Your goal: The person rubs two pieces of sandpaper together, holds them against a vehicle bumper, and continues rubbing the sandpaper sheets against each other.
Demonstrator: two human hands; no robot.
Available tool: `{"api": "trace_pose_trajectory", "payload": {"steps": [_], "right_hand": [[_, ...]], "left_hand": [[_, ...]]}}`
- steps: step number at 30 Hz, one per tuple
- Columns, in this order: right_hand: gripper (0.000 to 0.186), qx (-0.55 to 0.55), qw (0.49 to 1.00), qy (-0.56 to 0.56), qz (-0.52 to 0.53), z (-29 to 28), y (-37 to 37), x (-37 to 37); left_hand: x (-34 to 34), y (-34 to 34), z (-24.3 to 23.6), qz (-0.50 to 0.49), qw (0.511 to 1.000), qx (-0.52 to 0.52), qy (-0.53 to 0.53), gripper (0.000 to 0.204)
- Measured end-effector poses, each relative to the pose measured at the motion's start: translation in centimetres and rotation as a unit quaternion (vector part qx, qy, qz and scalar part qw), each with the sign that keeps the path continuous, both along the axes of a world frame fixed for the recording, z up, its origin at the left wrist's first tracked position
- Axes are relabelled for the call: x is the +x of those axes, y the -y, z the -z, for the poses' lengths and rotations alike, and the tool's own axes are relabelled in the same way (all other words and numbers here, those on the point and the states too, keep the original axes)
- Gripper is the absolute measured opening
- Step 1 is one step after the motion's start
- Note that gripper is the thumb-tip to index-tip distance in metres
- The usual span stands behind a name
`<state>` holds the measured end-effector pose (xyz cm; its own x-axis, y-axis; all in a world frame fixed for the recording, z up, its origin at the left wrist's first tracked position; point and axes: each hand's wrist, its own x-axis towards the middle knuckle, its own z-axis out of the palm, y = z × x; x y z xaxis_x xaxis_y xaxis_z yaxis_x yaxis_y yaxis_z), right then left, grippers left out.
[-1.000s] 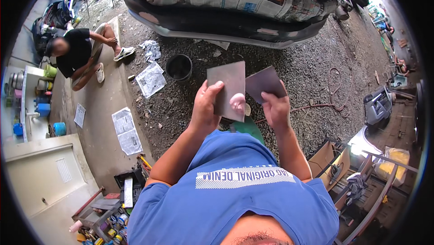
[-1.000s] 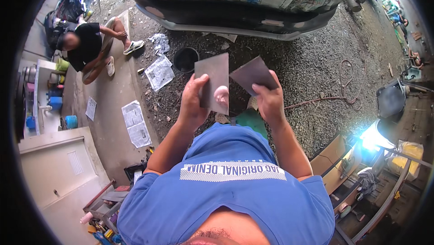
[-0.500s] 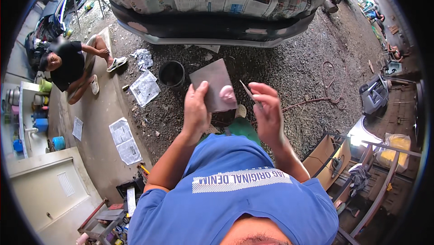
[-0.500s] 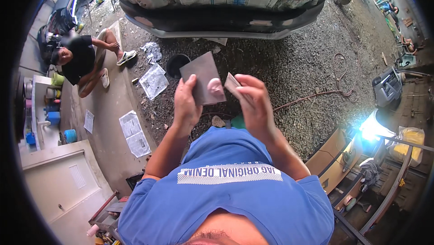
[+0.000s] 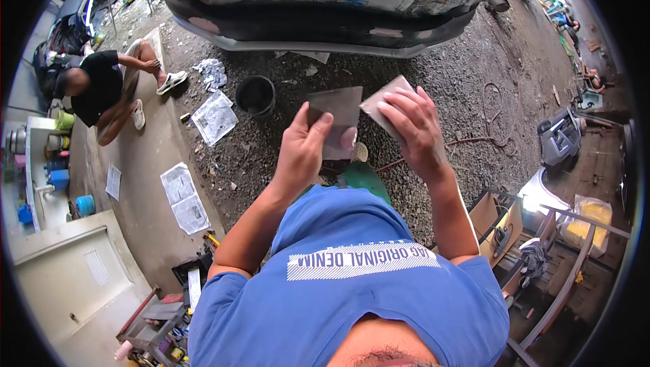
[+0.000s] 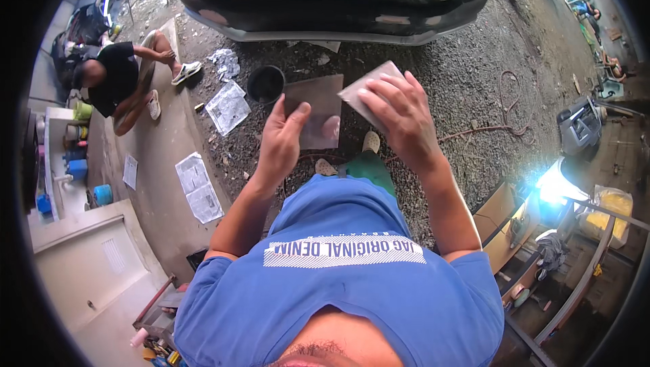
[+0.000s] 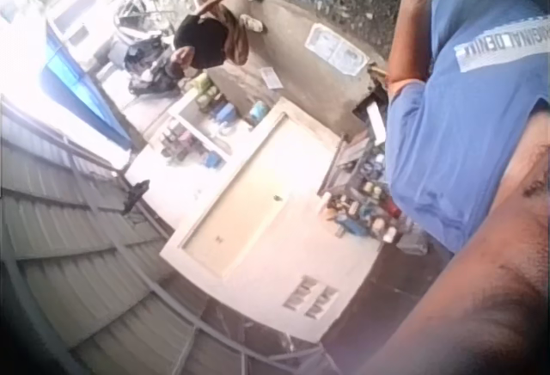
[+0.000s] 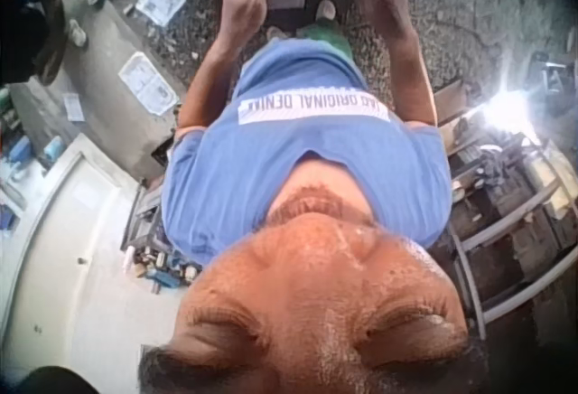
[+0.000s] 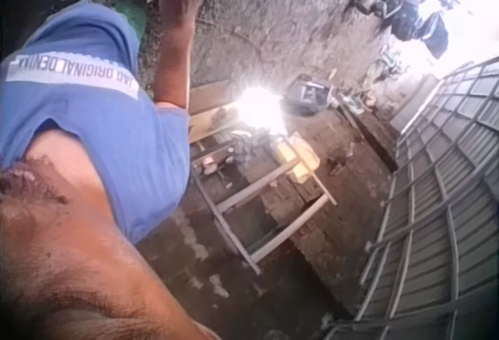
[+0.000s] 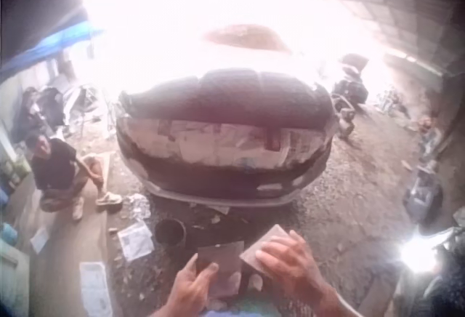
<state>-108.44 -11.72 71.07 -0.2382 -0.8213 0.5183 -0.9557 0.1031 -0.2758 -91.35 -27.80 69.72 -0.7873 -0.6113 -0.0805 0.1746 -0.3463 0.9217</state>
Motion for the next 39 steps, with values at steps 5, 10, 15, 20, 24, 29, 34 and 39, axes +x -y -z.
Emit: {"api": "trace_pose_trajectory", "payload": {"steps": [5,10,15,20,24,29,34,39], "right_hand": [[0.034,0.020,0.996,-0.015,-0.091,1.2,1.7,2.4],[0.027,0.048,0.984,0.001,-0.173,3.3,-0.1,5.0],[0.050,-0.073,0.977,0.147,-0.139,1.2,-0.6,4.4],[0.051,-0.084,0.971,0.156,-0.159,-0.4,1.2,6.2],[0.048,-0.040,0.988,0.125,-0.083,4.9,-0.8,2.8],[0.051,-0.015,1.000,0.005,-0.005,3.3,-1.3,1.2],[0.055,-0.014,0.997,-0.061,-0.035,-1.8,0.6,2.8],[0.061,-0.022,0.996,-0.074,-0.033,-2.2,0.8,2.5]], "left_hand": [[-0.6,-1.0,0.3,-0.096,0.982,-0.155,0.055,0.025],[-0.1,-0.3,-0.1,-0.174,0.952,-0.227,0.112,0.026],[-1.0,-0.3,-0.8,-0.148,0.959,-0.231,0.064,0.027],[-0.9,-1.3,-1.1,-0.102,0.982,0.161,-0.020,0.028],[-0.8,-1.2,-0.5,-0.096,0.975,0.199,0.003,0.026],[-0.5,0.7,-0.5,-0.157,0.986,-0.014,-0.060,0.036],[-0.8,0.5,-2.3,-0.179,0.973,-0.110,-0.092,0.032],[-1.5,-0.2,-2.7,-0.219,0.961,-0.150,-0.077,0.032]]}}
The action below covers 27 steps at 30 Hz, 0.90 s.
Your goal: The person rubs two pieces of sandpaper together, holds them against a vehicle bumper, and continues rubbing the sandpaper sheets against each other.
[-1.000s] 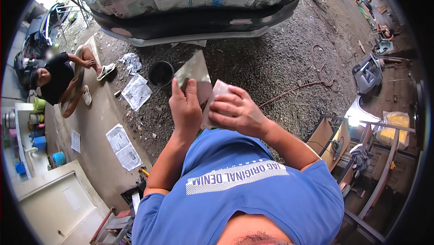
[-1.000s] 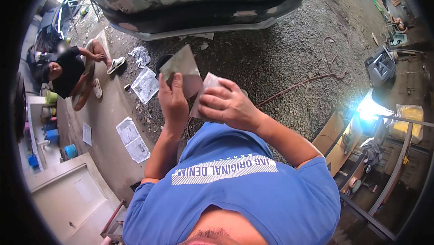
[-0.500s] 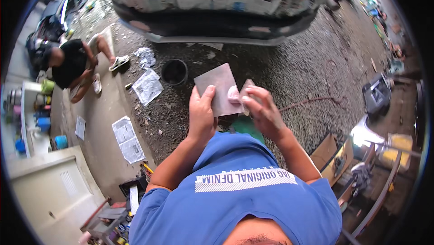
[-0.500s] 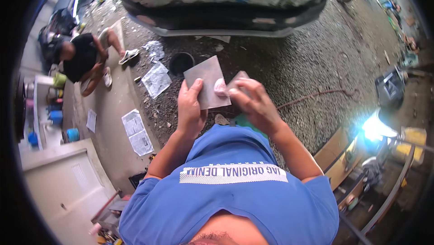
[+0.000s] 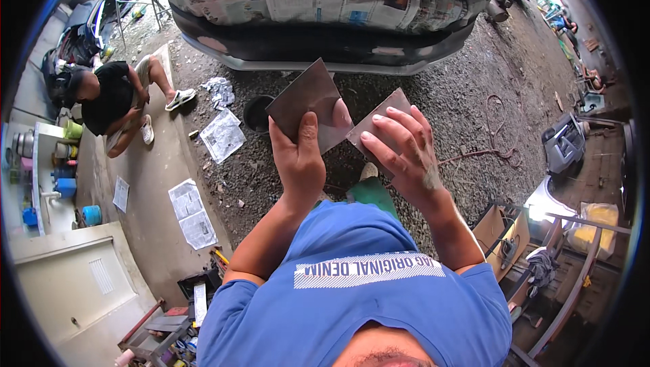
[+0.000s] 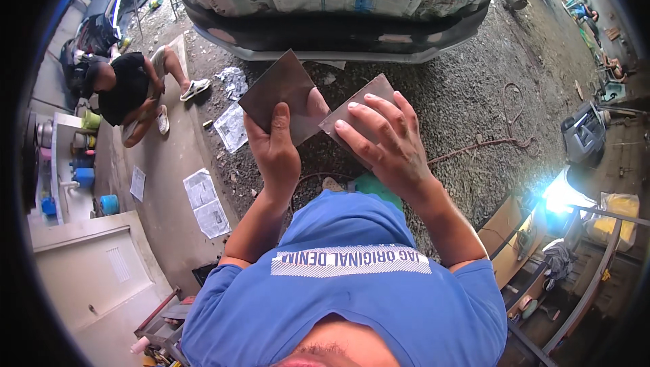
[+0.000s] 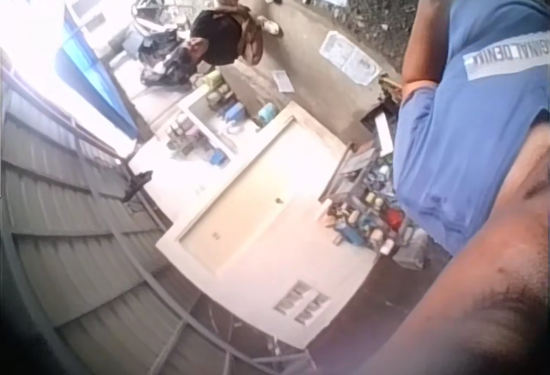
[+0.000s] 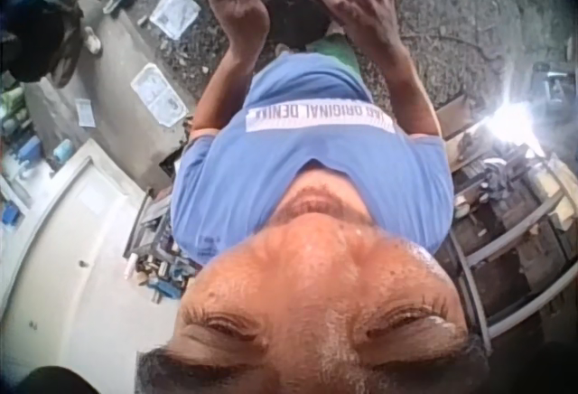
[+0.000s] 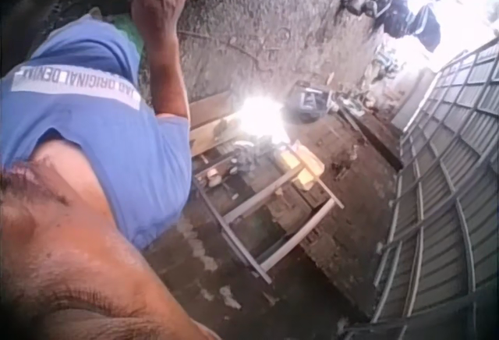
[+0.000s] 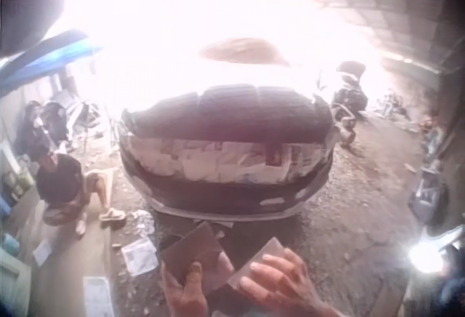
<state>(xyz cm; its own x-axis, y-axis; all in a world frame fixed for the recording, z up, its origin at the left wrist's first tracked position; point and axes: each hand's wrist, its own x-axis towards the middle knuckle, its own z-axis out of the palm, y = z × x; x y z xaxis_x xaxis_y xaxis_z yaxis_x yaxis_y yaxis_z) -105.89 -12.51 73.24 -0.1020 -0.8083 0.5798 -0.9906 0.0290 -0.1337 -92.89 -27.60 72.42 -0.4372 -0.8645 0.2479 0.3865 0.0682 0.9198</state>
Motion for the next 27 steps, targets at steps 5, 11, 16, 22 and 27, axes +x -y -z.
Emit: {"api": "trace_pose_trajectory", "payload": {"steps": [5,11,16,22,27], "right_hand": [[0.058,0.061,0.997,0.027,-0.024,1.6,-0.5,-0.1],[0.050,-0.069,0.697,0.714,0.018,5.8,-5.3,-2.5],[0.044,-0.219,0.366,0.897,-0.117,5.5,-8.7,-8.5],[0.067,-0.248,0.236,0.930,-0.136,7.9,-14.2,-17.8],[0.081,-0.262,0.168,0.946,-0.092,9.6,-20.2,-27.9]], "left_hand": [[-0.9,-1.0,-0.1,-0.044,0.991,-0.043,0.117,0.036],[-4.1,0.0,-0.3,-0.059,0.998,-0.003,0.017,0.038],[-9.3,-0.5,1.6,0.055,0.993,0.084,-0.057,0.033],[-17.9,-5.5,8.3,0.109,0.967,0.227,0.029,0.030],[-24.4,-10.6,21.3,0.187,0.896,0.365,0.171,0.029]]}}
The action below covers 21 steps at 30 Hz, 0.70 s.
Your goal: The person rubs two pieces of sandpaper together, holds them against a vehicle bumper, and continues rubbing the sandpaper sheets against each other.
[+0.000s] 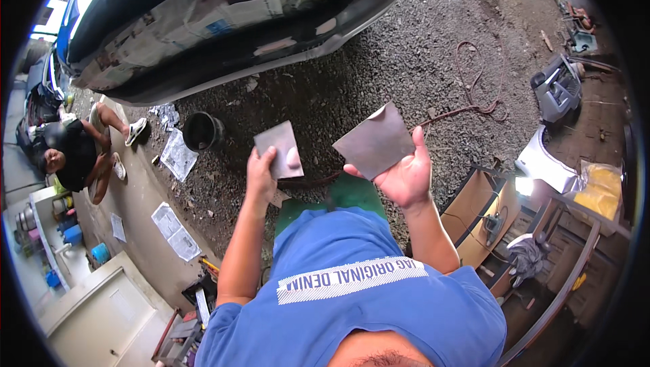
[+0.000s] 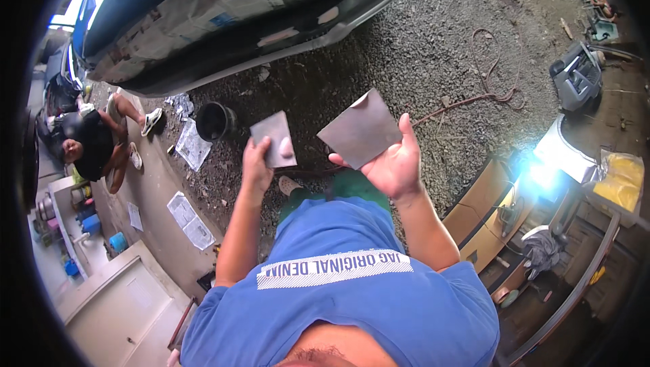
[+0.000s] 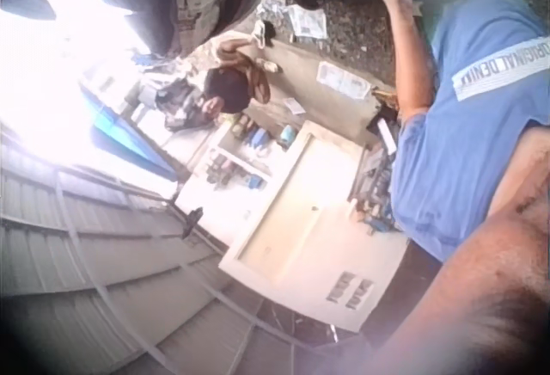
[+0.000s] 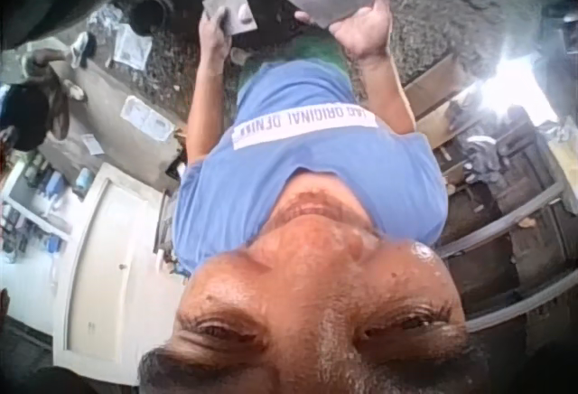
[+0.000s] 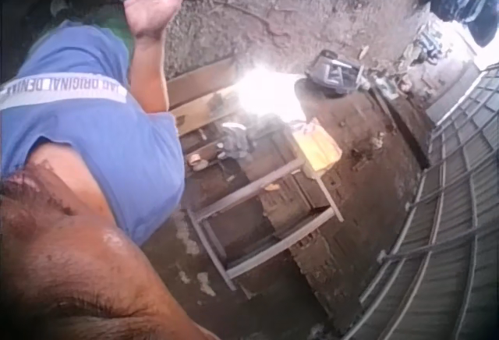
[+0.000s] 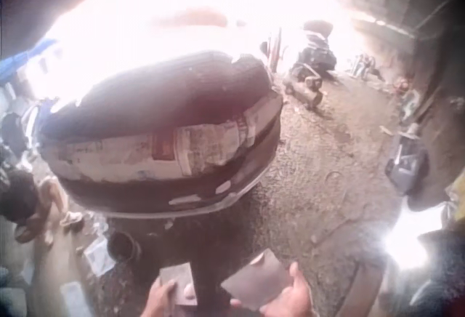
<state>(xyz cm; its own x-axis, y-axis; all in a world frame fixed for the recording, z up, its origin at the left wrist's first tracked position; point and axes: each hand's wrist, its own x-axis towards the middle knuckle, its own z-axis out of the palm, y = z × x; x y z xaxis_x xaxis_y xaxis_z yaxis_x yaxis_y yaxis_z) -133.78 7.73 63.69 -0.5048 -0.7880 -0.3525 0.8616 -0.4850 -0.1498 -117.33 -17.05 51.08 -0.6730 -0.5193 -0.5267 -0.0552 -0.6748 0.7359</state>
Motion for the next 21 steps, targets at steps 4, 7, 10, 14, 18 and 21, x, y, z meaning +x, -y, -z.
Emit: {"api": "trace_pose_trajectory", "payload": {"steps": [4,7,10,14,18,21], "right_hand": [[0.074,0.053,0.997,-0.053,0.003,4.0,-2.1,-8.3],[0.067,0.161,0.965,-0.208,-0.008,8.8,-1.2,-14.3],[0.066,0.335,0.828,-0.449,-0.038,14.3,1.8,-19.3],[0.064,0.402,0.452,-0.796,0.027,23.5,7.4,-24.5],[0.061,0.384,0.246,-0.884,0.105,30.1,11.4,-30.7],[0.058,0.360,0.194,-0.896,0.171,32.1,16.2,-32.1]], "left_hand": [[-1.0,-5.7,13.4,0.023,0.973,0.086,0.211,0.031],[0.3,-10.0,23.2,0.007,0.946,0.149,0.288,0.045],[2.1,-14.2,29.5,0.015,0.933,0.237,0.270,0.053],[0.2,-20.3,32.2,0.022,0.914,0.387,0.120,0.045],[-2.0,-23.2,31.8,0.005,0.893,0.424,0.151,0.043],[-1.4,-21.4,32.3,-0.020,0.887,0.434,0.155,0.042]]}}
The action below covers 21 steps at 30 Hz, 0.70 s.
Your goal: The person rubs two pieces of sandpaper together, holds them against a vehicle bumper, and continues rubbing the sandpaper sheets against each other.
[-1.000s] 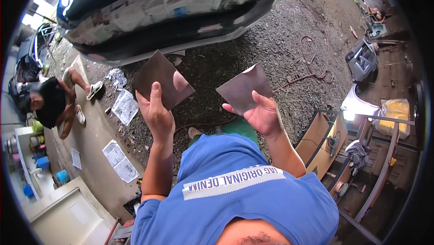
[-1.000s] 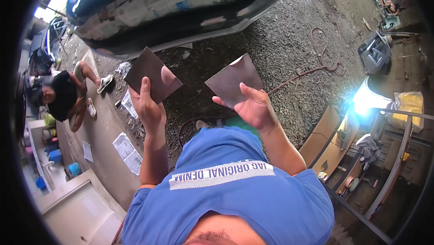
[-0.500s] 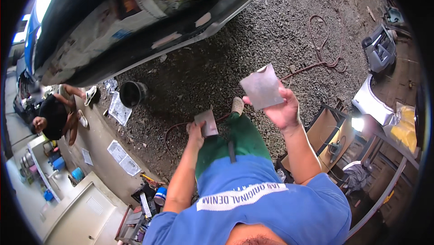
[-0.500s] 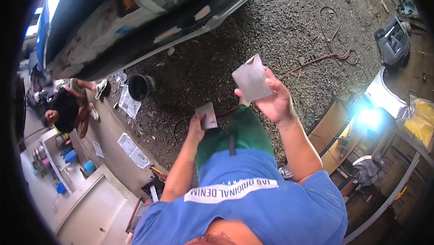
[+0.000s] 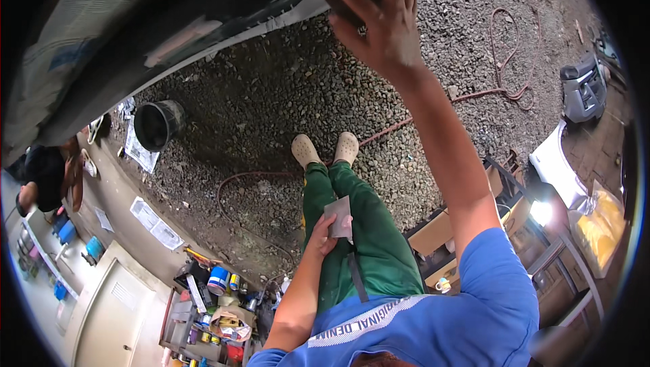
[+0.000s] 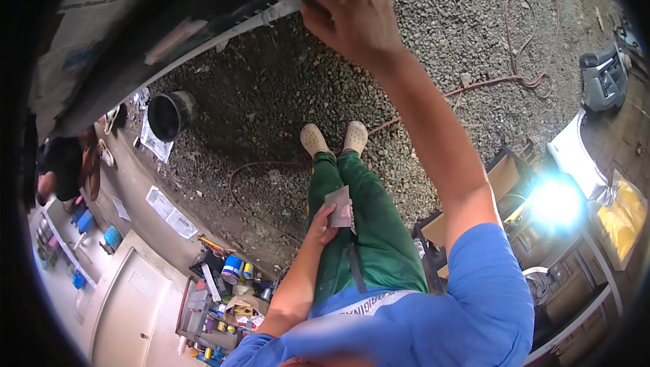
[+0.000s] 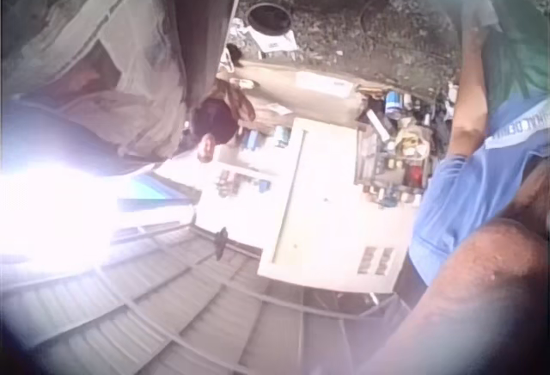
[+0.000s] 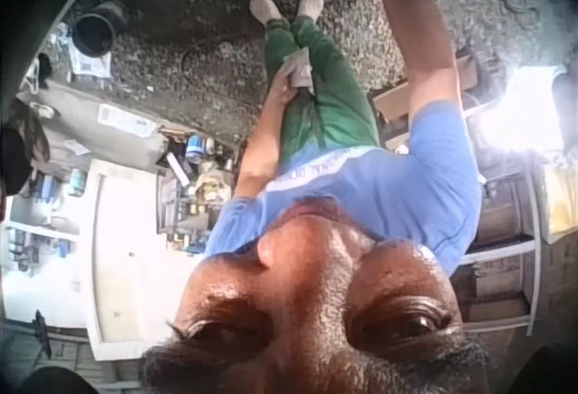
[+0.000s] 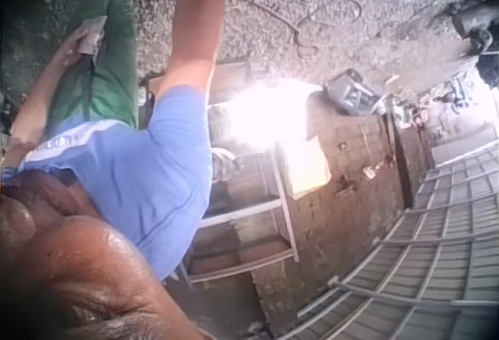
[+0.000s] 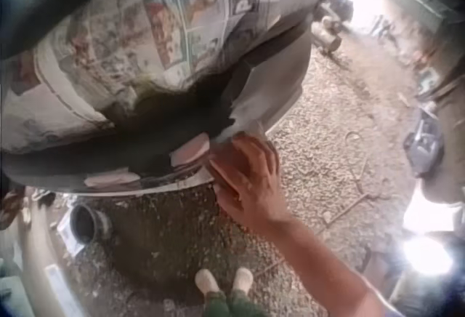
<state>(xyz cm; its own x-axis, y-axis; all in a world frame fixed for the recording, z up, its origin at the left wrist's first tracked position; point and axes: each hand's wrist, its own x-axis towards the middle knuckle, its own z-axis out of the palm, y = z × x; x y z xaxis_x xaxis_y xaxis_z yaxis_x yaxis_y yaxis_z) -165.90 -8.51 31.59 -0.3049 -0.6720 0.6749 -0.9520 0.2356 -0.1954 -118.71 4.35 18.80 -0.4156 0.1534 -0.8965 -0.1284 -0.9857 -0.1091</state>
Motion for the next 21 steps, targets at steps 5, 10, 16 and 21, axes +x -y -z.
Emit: {"api": "trace_pose_trajectory", "payload": {"steps": [5,10,16,21], "right_hand": [[0.068,-0.016,1.000,0.018,-0.018,1.4,2.5,-1.3],[0.055,0.020,1.000,-0.023,0.007,0.5,2.8,-0.9],[0.055,-0.016,1.000,-0.013,-0.001,2.2,3.0,-1.6],[0.062,-0.004,1.000,0.003,0.003,2.6,3.6,-1.4]], "left_hand": [[0.8,-1.0,1.1,0.008,1.000,0.025,0.005,0.039],[0.4,-0.6,0.9,0.006,1.000,0.027,0.011,0.040],[0.2,-0.1,0.8,0.017,0.999,0.031,0.009,0.041],[0.2,0.1,0.8,0.010,0.999,0.032,0.006,0.041]]}}
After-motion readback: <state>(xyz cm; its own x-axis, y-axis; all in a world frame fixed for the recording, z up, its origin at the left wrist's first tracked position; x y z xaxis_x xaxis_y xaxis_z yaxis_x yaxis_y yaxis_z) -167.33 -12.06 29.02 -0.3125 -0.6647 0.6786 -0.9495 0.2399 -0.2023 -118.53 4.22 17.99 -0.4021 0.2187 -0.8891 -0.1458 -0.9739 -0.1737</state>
